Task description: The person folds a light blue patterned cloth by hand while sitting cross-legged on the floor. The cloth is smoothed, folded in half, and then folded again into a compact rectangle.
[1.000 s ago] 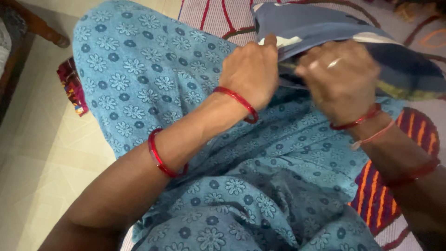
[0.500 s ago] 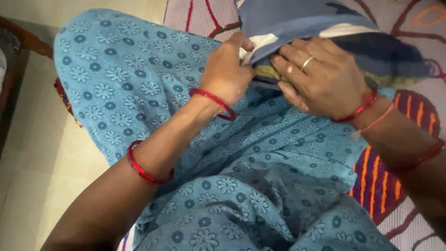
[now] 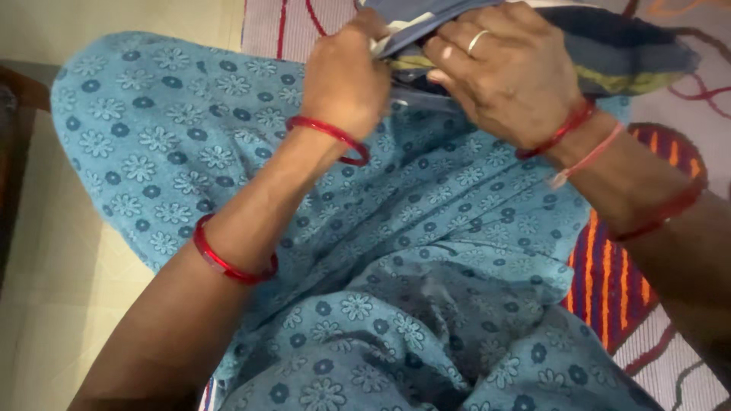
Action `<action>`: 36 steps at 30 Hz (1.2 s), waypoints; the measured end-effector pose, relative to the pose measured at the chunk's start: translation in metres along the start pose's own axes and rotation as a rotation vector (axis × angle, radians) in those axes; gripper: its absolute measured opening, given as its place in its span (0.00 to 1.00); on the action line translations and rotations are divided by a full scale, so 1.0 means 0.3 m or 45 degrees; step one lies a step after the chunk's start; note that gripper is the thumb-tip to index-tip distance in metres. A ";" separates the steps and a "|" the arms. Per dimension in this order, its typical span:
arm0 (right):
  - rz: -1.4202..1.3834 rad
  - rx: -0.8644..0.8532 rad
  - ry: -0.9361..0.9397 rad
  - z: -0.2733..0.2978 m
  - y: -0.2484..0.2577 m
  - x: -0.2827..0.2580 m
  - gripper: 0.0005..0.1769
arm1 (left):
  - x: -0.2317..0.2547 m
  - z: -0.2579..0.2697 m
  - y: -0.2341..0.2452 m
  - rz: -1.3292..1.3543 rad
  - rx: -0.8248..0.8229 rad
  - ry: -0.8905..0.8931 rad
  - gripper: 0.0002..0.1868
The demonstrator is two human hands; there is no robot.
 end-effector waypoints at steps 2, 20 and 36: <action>0.001 0.011 0.003 0.014 -0.008 -0.004 0.13 | -0.049 -0.013 -0.028 -0.058 -0.044 0.057 0.16; -1.183 -0.641 -1.311 0.284 -0.304 0.489 0.30 | -0.129 0.039 -0.190 1.255 -1.072 0.624 0.39; -1.522 -0.493 -0.704 0.128 -0.239 0.381 0.51 | -0.064 0.269 -0.238 1.114 -0.580 0.585 0.62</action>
Point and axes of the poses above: each hand's wrist, its own z-axis away from the middle knuckle, its own y-axis out of the back of the hand, x = y × z, the point moved 10 cm from there along -z, towards the middle knuckle, and after that the axes turned 10 degrees about -x, right-handed, at the moved point
